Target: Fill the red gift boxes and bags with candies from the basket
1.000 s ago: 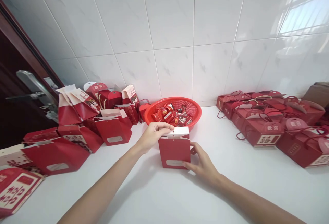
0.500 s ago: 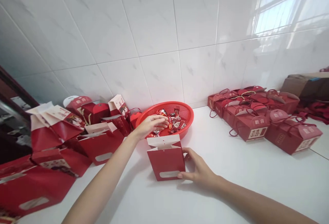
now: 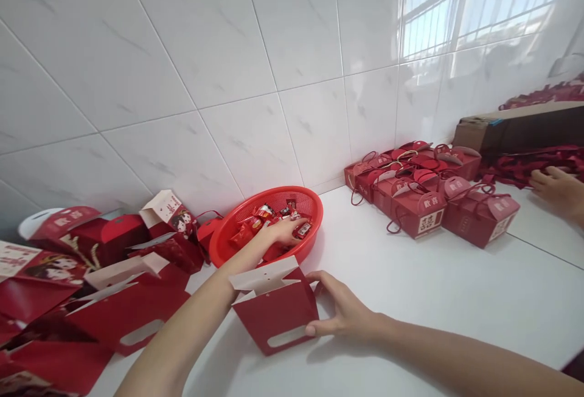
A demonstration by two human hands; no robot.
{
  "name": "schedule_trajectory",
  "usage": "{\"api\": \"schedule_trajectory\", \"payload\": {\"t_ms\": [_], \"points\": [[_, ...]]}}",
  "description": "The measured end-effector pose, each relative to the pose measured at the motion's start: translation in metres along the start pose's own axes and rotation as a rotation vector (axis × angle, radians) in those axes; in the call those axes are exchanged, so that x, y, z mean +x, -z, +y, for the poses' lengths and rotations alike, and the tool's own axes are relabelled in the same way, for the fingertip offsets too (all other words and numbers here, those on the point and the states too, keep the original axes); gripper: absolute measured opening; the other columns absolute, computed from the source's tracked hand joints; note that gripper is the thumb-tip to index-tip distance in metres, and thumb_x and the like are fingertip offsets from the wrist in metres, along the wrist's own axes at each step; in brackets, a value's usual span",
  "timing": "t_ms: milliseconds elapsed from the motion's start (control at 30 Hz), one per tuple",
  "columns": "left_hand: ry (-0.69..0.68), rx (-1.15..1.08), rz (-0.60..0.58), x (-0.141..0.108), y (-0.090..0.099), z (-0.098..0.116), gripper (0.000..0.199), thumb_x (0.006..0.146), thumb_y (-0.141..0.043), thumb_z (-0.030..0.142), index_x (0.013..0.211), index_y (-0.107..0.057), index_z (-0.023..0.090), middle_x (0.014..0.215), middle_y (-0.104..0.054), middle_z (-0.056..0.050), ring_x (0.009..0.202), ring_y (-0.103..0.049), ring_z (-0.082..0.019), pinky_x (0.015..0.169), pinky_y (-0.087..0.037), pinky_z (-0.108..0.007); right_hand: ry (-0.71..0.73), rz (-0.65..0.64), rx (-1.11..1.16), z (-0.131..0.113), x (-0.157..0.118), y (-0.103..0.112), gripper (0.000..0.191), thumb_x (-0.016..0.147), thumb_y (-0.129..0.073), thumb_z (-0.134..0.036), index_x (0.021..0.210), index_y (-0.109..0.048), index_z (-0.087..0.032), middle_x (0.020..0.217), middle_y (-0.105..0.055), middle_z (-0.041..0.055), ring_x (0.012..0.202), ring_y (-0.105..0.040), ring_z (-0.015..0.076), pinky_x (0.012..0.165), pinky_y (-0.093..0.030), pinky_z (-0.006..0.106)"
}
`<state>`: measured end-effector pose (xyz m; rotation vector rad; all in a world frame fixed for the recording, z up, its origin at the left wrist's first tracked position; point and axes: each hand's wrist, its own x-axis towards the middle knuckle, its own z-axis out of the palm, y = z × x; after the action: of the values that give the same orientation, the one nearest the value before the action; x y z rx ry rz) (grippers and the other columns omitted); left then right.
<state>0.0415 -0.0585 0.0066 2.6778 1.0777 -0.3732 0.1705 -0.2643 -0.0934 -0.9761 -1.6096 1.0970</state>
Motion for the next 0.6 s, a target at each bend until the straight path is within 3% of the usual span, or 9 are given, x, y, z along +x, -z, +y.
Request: {"api": "schedule_trajectory", "payload": {"t_ms": [133, 267, 433, 600], "points": [[0.094, 0.019, 0.078, 0.0, -0.001, 0.008, 0.067, 0.077, -0.066, 0.037, 0.142, -0.054, 0.022, 0.137, -0.062, -0.017, 0.115, -0.064, -0.035, 0.089, -0.052, -0.038, -0.019, -0.016, -0.048, 0.0, -0.001, 0.001, 0.074, 0.068, -0.085, -0.049, 0.129, -0.052, -0.024, 0.127, -0.062, 0.009, 0.108, -0.058, 0.0266, 0.095, -0.046, 0.042], [0.202, 0.01, 0.063, -0.005, 0.007, 0.015, 0.052, 0.075, -0.07, 0.034, 0.125, -0.066, 0.023, 0.121, -0.072, -0.014, 0.105, -0.068, -0.034, 0.08, -0.052, -0.034, -0.033, -0.031, -0.044, -0.002, -0.002, 0.002, 0.071, 0.072, -0.082, -0.05, 0.13, -0.051, -0.024, 0.128, -0.061, 0.0091, 0.109, -0.058, 0.0261, 0.095, -0.046, 0.041], [0.363, 0.019, 0.122, -0.009, 0.01, 0.006, 0.038, 0.076, -0.065, 0.016, 0.114, -0.071, 0.02, 0.109, -0.075, -0.014, 0.095, -0.071, -0.031, 0.074, -0.051, -0.032, -0.041, -0.034, -0.05, -0.006, -0.004, 0.003, 0.071, 0.073, -0.082, -0.052, 0.131, -0.051, -0.025, 0.127, -0.061, 0.0095, 0.11, -0.058, 0.0263, 0.095, -0.047, 0.041], [0.491, 0.007, 0.242, -0.014, 0.01, -0.002, 0.031, 0.081, -0.059, 0.016, 0.11, -0.071, 0.017, 0.103, -0.076, -0.016, 0.088, -0.072, -0.033, 0.069, -0.051, -0.035, -0.057, -0.043, -0.043, -0.007, -0.004, 0.003, 0.071, 0.073, -0.081, -0.052, 0.131, -0.05, -0.024, 0.131, -0.059, 0.0102, 0.112, -0.058, 0.0271, 0.097, -0.046, 0.042]]}}
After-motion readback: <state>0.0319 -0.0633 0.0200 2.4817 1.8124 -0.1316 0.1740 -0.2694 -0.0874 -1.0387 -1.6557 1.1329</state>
